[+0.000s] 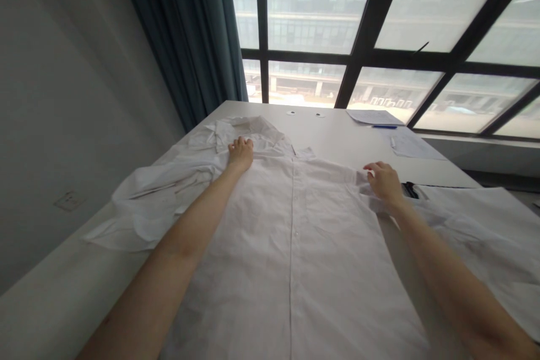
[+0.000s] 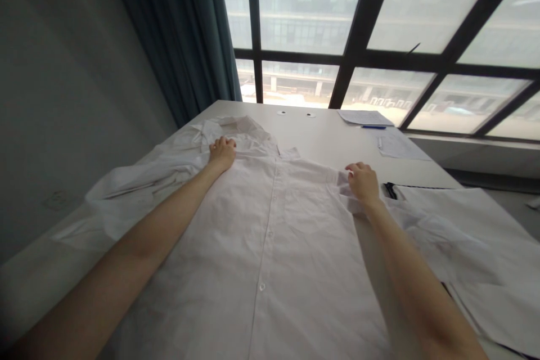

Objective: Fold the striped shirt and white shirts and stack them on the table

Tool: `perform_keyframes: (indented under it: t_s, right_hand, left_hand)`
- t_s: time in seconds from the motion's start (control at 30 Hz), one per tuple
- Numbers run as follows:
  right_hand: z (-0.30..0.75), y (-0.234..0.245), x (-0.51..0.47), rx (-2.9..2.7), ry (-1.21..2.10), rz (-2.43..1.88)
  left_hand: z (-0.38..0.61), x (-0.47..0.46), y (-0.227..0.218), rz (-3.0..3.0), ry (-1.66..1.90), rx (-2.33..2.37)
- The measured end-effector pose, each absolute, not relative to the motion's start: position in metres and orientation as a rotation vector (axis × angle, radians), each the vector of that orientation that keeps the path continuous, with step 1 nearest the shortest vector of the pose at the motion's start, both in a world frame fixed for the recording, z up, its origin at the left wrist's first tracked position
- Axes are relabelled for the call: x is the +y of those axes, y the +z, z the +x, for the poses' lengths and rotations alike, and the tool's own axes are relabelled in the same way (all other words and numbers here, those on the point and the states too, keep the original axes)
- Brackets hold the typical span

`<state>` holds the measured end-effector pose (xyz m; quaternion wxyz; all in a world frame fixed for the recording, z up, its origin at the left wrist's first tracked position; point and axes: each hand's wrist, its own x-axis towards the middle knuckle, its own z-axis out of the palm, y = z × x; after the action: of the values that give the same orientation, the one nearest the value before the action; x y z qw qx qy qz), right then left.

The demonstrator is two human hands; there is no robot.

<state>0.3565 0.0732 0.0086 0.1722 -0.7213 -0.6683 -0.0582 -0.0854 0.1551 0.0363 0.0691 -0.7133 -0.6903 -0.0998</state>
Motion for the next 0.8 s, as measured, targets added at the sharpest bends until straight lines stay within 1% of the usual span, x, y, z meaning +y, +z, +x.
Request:
perform_keyframes:
  t_s: [0.1, 0.27, 0.43, 0.53, 0.67, 0.8]
  right_hand:
    - [0.332, 0.008, 0.095, -1.918, -0.065, -2.017]
    - [0.309, 0.005, 0.128, -1.905, 0.192, -2.095]
    - [0.298, 0.008, 0.136, -1.992, 0.472, -2.043]
    - [0.298, 0.014, 0.133, -2.074, 0.570, -1.963]
    - [0.300, 0.017, 0.134, -2.115, 0.516, -1.902]
    - [0.300, 0.011, 0.138, -2.023, 0.280, -1.945]
  left_hand:
    - [-0.060, 0.153, 0.034, -2.343, -0.266, -1.911]
    - [-0.024, 0.145, 0.021, -2.532, -0.187, -1.763]
    - [-0.001, 0.129, 0.012, -2.717, -0.105, -1.577]
    - [0.002, 0.125, 0.008, -2.802, -0.028, -1.501]
    - [0.001, 0.125, 0.002, -2.817, -0.029, -1.476]
    - [0.001, 0.125, -0.002, -2.805, -0.042, -1.470]
